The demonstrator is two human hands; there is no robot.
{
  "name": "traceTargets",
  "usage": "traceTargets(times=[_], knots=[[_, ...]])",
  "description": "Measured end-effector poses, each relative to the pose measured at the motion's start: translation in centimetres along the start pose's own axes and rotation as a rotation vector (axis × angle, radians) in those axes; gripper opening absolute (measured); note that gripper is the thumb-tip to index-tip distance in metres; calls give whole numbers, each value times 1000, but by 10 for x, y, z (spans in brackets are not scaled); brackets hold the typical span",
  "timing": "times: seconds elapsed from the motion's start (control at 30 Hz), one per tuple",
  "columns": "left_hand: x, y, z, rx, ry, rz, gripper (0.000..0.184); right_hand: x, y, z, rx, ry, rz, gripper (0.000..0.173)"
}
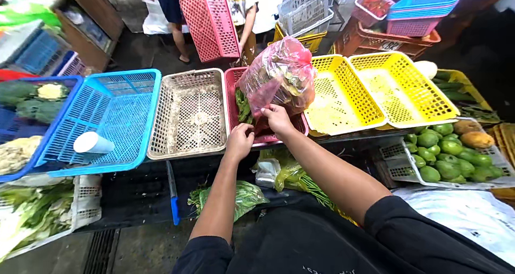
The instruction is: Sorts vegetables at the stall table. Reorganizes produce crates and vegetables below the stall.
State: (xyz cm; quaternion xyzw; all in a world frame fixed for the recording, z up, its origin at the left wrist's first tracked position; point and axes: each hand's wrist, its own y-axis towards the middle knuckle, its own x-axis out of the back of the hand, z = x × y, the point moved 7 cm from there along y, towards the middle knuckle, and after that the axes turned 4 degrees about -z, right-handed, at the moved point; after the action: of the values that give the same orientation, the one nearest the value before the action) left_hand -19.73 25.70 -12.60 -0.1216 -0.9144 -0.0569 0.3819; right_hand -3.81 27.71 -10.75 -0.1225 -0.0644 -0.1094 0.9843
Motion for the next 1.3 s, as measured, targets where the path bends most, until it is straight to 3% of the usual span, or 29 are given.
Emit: traceTargets(times=[0.1,0.4,0.63,0.77,0.87,0.9,0.97,1.13,1.3], knots=[[-5,8,-4,13,124,52,27,-2,-3,-10,-66,227,-62,22],[-16,17,-3,66,338,37,32,29,-1,32,98,-3,-54,24],[-15,18,-3,145,354,89,32,115,-10,29,116,369,-229,26],[-19,16,-2,137,349,130,33,130,-19,9,134,44,-121,25],[-8,17,-11,159,272,112,29,118,-26,1,123,-446,33,42],[-2,16,-18,137,254,70,27,111,-28,-1,100,-644,82,48],[13,17,-41,-11,208,-73,21,97,-29,-2,101,-850,148,29],[34,42,-104,-498,197,-310,21,103,-29,5,347,-664,118,17],[-8,55,-117,-752,323,-397,31,120,-33,-16,324,-523,61,17]])
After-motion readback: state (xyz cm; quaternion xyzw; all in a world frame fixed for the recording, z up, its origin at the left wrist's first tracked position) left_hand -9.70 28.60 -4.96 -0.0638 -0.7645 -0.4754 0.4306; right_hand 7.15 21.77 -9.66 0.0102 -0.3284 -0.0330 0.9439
